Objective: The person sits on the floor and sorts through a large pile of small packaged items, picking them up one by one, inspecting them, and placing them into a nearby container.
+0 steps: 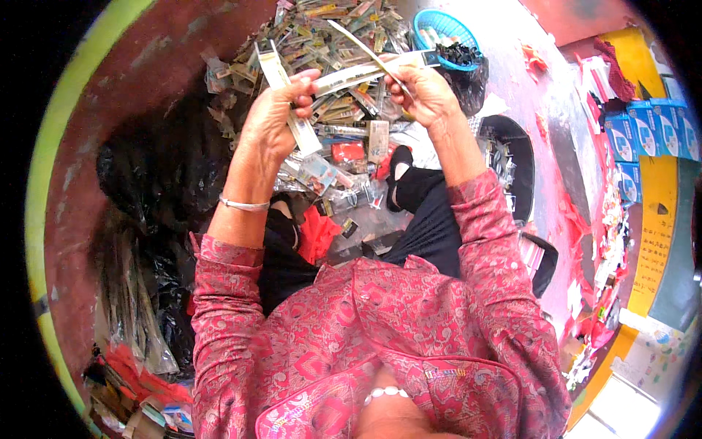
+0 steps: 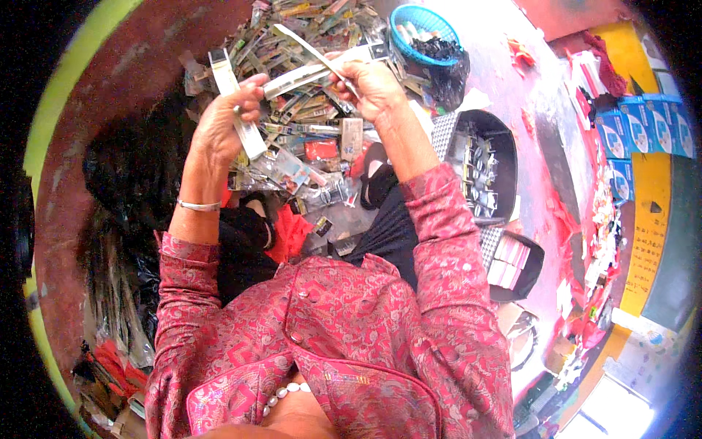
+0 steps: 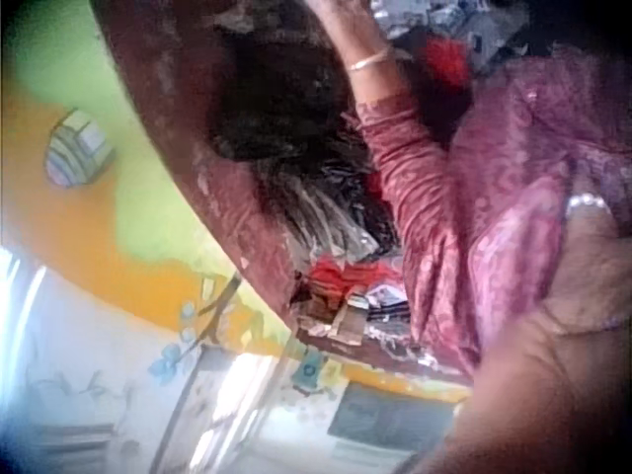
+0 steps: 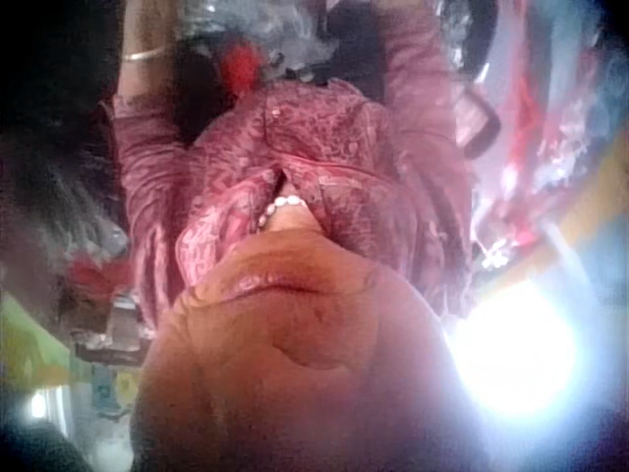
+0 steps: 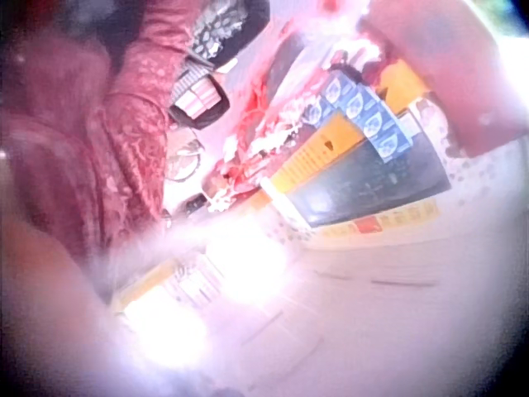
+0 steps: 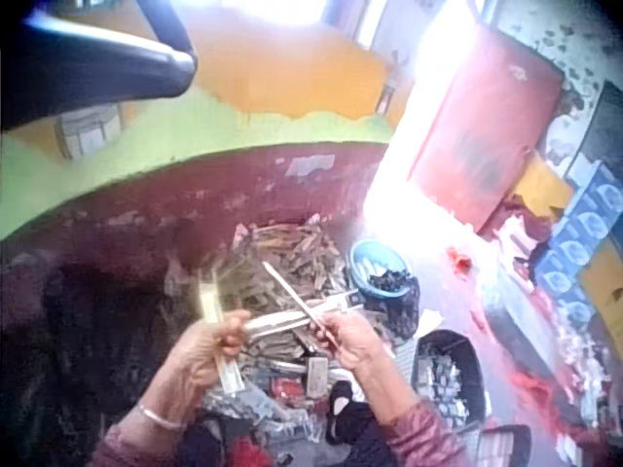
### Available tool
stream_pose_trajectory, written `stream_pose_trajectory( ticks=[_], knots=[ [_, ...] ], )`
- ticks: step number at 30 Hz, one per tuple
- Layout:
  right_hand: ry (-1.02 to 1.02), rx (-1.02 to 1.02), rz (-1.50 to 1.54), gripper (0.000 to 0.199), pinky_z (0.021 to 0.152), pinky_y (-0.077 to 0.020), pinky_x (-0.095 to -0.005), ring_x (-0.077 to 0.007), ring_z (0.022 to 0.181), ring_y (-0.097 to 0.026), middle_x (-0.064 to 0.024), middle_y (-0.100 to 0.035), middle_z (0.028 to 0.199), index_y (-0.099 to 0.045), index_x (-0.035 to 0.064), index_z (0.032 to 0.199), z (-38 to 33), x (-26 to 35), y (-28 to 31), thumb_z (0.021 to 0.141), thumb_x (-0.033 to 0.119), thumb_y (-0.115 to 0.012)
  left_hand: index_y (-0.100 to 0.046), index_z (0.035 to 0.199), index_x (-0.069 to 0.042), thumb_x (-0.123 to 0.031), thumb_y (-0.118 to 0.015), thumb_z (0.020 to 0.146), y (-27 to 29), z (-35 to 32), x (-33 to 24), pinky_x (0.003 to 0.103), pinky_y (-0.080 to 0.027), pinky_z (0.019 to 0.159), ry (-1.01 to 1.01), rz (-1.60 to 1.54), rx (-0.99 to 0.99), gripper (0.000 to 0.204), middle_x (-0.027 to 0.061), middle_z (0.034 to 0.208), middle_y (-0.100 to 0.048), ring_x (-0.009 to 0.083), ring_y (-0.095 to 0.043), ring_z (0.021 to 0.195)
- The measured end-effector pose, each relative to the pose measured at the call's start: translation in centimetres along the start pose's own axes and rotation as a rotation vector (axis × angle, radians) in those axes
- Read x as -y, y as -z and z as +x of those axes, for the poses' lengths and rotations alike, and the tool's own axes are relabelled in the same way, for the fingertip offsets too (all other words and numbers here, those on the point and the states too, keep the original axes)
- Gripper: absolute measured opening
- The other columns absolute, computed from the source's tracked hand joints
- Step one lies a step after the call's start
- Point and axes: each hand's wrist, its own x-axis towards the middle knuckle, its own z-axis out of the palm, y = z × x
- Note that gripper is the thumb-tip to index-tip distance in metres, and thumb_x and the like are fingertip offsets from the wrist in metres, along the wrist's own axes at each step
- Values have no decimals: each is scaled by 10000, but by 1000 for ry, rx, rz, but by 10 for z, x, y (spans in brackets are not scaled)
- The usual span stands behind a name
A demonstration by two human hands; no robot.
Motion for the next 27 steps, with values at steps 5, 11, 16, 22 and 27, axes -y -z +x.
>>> stream_pose_trajectory(
  ticks=[5,11,16,22,27],
  knots=[
    [142,-196,-211,168,402,-388,-203,-100,467,-491,-50,-577,634,-603,-4,898,-6,-10,-30,756,42,-528,-564,977,49,-67,-605,743,-13,0,4,151,-304,449,-66,195,2,265,20,712,-515,39,-393,545],
    [360,-139,-343,181,531,-431,-215,-85,600,-545,-38,-609,734,-609,-9,903,-8,-26,-37,735,54,-586,-582,895,16,-131,-639,743,-18,10,13,160,-297,440,-53,153,-65,219,37,717,-538,43,-407,528],
    [353,-85,-424,210,541,-427,-207,-77,598,-536,-41,-611,751,-604,-19,926,-14,-28,-49,742,82,-603,-563,861,-11,-104,-643,738,-12,20,17,169,-315,441,-148,110,-65,174,32,687,-552,50,-427,533],
    [255,-154,-392,162,501,-422,-201,-65,558,-521,-31,-597,694,-604,-1,824,-11,-27,-43,796,157,-580,-554,791,-15,-86,-637,724,-12,23,13,183,-340,457,-179,154,-148,129,22,665,-535,63,-434,538],
    [217,-188,-414,187,409,-367,-157,-37,475,-497,-7,-579,608,-578,63,736,-9,-13,-29,827,223,-548,-556,780,6,-60,-606,720,-14,17,9,188,-335,450,-203,138,-189,102,24,659,-525,69,-439,541]
  ],
)
